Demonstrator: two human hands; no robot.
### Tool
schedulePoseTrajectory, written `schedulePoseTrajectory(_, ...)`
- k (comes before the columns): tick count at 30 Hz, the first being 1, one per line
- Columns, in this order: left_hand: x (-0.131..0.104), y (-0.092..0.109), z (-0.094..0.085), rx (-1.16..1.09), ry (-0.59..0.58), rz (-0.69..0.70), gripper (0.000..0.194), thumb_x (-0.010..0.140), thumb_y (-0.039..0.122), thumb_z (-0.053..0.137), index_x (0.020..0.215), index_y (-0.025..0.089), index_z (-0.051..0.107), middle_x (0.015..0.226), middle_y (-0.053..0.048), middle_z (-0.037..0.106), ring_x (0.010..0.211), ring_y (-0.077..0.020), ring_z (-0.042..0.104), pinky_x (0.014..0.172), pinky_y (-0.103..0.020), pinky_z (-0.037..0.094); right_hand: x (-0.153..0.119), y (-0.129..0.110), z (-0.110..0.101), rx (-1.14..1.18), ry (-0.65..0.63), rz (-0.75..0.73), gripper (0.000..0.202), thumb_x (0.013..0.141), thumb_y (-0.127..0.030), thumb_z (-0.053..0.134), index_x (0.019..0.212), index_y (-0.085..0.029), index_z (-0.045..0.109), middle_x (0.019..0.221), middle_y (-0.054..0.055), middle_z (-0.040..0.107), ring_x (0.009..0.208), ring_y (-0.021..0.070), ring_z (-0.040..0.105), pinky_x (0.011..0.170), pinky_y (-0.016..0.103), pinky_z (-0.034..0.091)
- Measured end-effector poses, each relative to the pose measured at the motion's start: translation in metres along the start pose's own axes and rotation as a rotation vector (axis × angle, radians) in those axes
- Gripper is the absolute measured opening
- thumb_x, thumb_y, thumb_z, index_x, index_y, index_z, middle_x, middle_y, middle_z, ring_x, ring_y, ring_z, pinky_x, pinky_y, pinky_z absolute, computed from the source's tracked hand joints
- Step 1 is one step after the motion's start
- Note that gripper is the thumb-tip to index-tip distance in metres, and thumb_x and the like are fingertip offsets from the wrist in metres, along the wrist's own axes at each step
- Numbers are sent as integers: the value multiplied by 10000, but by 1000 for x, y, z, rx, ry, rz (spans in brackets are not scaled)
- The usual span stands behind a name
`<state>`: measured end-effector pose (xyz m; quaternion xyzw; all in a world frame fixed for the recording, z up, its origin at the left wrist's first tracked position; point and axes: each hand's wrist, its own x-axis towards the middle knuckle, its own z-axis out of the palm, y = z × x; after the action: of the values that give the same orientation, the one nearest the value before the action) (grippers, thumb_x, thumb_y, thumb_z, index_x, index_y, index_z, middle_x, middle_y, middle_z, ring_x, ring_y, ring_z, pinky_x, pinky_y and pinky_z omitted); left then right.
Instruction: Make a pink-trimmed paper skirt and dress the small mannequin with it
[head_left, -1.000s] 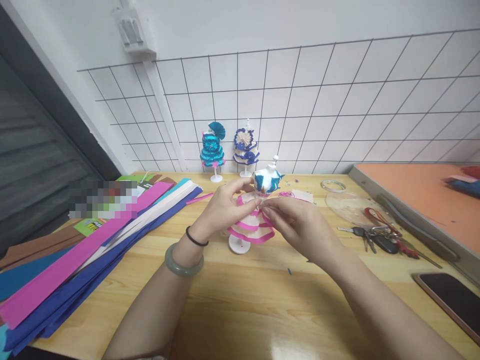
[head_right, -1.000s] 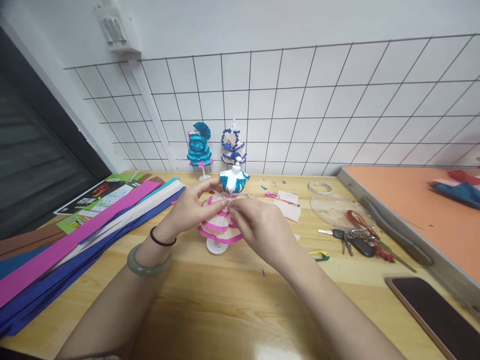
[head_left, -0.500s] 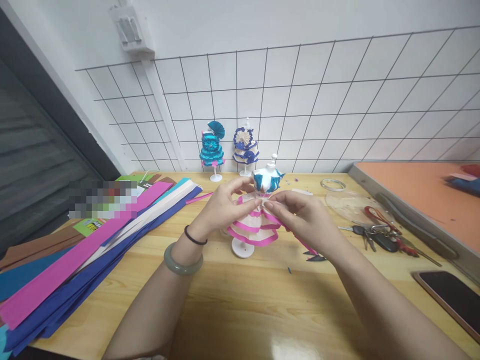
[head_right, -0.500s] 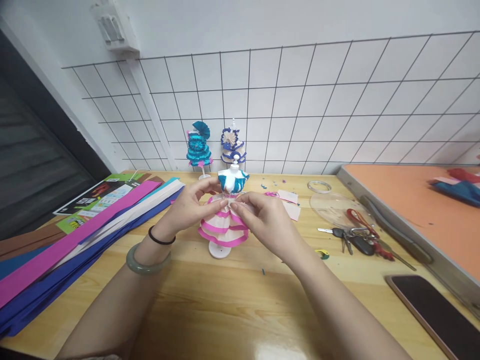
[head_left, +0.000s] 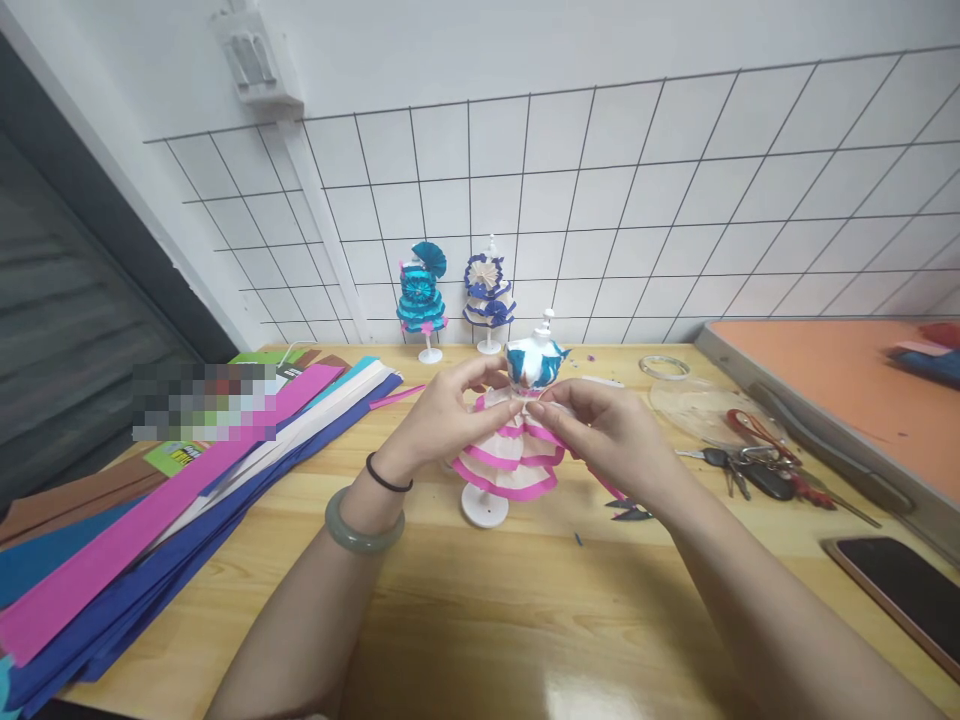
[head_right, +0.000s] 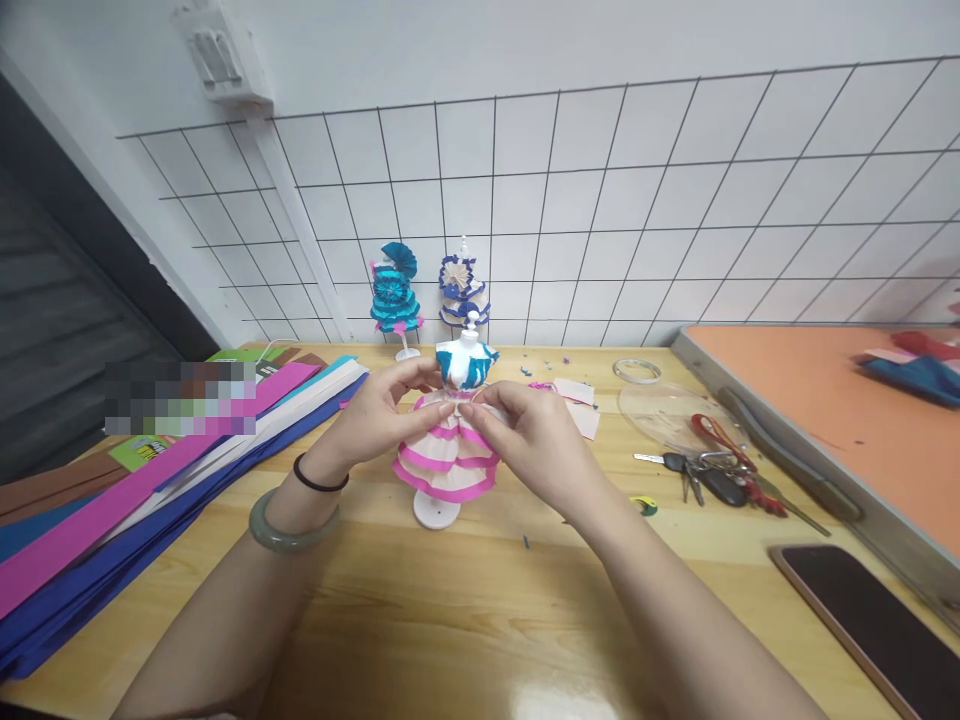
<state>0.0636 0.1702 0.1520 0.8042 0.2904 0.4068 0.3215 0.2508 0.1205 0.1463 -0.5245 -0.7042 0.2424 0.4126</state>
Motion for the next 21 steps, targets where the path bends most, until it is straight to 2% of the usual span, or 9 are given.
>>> schedulePoseTrajectory(6,-1,-2,0,6,-34,-12,393,788,296,631,1156,174,566,1028,-67,646,976,-189,585,867,-319,446,-1,0,0,-24,-12,-3,311,856,-444,535,717,-173,596,591,-4,566,534,118,507,485,238,385)
schedulePoseTrajectory(11,-2,0,0,3,-61,-52,396,781,364,639,1122,174,574,1082,-84,635,999,-209,585,851,-320,461,0,0,1,-20,-30,-30,309,863,-429,522,694,-175,571,593,-7,547,533,118,503,477,238,368)
schedulePoseTrajectory(15,0,3,2,-27,-64,-74,433,750,409,670,1101,171,584,1060,-79,645,984,-209,590,861,-328,460,1,4,3,-28,-23,-45,291,868,-402,516,686,-179,557,594,-9,545,531,117,498,477,238,361)
schedulePoseTrajectory(21,1,-3,3,-38,-38,-62,366,776,396,646,1060,171,592,1021,-68,643,951,-190,590,837,-313,469,0,-1,1,-44,-53,-45,306,884,-414,482,707,-179,564,575,-14,524,514,111,472,472,238,348)
